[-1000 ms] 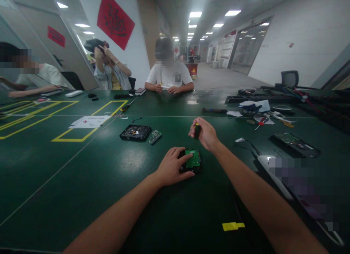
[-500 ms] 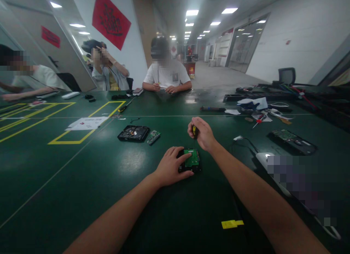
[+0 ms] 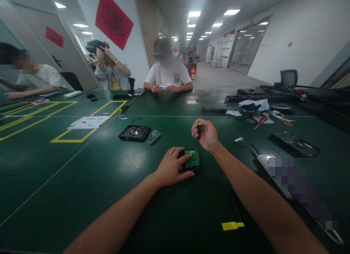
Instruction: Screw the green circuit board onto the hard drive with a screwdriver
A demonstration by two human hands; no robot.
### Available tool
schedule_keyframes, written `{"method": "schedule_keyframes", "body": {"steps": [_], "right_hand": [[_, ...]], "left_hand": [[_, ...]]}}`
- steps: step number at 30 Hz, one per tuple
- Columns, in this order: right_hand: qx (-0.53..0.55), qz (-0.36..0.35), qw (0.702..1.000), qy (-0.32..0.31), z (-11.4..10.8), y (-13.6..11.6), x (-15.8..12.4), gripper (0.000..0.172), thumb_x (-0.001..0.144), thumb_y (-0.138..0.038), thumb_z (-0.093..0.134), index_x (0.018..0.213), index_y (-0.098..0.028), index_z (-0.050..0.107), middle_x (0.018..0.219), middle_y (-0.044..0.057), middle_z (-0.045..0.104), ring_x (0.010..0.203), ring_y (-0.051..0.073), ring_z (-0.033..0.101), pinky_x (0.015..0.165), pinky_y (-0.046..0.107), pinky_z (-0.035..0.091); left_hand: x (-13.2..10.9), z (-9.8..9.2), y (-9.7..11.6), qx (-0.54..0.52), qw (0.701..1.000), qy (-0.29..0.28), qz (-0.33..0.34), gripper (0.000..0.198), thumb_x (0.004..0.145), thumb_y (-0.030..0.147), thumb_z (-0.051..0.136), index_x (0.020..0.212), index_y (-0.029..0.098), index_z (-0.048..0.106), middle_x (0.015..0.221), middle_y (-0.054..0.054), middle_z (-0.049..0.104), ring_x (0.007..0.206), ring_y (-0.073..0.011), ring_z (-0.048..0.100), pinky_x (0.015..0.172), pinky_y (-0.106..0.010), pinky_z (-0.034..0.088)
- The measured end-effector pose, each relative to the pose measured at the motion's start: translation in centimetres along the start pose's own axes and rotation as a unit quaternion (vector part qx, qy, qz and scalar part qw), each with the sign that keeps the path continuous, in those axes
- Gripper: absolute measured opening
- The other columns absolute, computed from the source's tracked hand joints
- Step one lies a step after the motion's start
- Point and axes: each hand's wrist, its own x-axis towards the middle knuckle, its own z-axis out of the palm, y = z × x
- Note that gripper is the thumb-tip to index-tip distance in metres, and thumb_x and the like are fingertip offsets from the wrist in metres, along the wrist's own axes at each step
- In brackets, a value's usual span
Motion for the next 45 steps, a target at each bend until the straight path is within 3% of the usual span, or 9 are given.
{"method": "schedule_keyframes", "body": {"steps": [10, 16, 26, 36, 45], "right_hand": [[-0.027, -0.048, 0.997, 0.044, -0.2, 0.5, 0.3, 0.024, 0.081, -0.044, 0.071, 0.076, -0.022, 0.062, 0.069, -0.003, 0.061, 0.061, 0.012, 0.055, 0.06, 0.026, 0.044], [-0.039, -0.045, 0.996, 0.068, -0.3, 0.5, 0.4, 0.024, 0.08, -0.043, 0.075, 0.078, -0.023, 0.062, 0.071, -0.004, 0.062, 0.062, 0.011, 0.057, 0.06, 0.025, 0.046], [-0.031, -0.006, 0.999, -0.01, -0.7, -0.3, -1.1, 0.023, 0.089, -0.044, 0.067, 0.082, -0.023, 0.063, 0.068, -0.003, 0.063, 0.056, 0.013, 0.057, 0.054, 0.027, 0.042], [-0.077, 0.011, 0.996, -0.051, 0.6, -0.6, -3.0, 0.013, 0.091, -0.034, 0.071, 0.088, -0.022, 0.069, 0.079, -0.001, 0.069, 0.068, 0.013, 0.064, 0.069, 0.029, 0.05], [-0.165, -0.094, 0.982, -0.003, 0.6, -1.2, -3.5, 0.021, 0.097, -0.041, 0.072, 0.101, -0.026, 0.059, 0.096, -0.002, 0.069, 0.085, 0.015, 0.073, 0.083, 0.034, 0.056]], "left_hand": [[-0.1, 0.0, 0.1, 0.006, 1.0, 0.001, -0.001, 0.074, 0.091, 0.068, 0.072, 0.153, 0.03, 0.057, 0.155, -0.014, 0.047, 0.14, -0.0393, 0.046, 0.118, -0.061, 0.04], [-0.1, 0.2, 0.1, 0.004, 1.0, 0.01, -0.005, 0.073, 0.091, 0.067, 0.072, 0.153, 0.032, 0.056, 0.156, -0.013, 0.048, 0.14, -0.0393, 0.047, 0.117, -0.062, 0.042], [0.1, 0.5, -0.2, 0.006, 1.0, 0.004, -0.008, 0.071, 0.09, 0.065, 0.072, 0.151, 0.031, 0.058, 0.153, -0.013, 0.048, 0.139, -0.0395, 0.048, 0.114, -0.061, 0.045], [0.0, 0.7, -0.5, -0.002, 1.0, 0.016, 0.012, 0.07, 0.091, 0.062, 0.073, 0.152, 0.032, 0.056, 0.154, -0.012, 0.047, 0.137, -0.0403, 0.049, 0.114, -0.063, 0.045], [0.0, 0.6, -0.4, -0.006, 0.999, 0.032, 0.021, 0.068, 0.09, 0.059, 0.075, 0.149, 0.03, 0.059, 0.151, -0.014, 0.05, 0.136, -0.0401, 0.051, 0.114, -0.062, 0.045]]}}
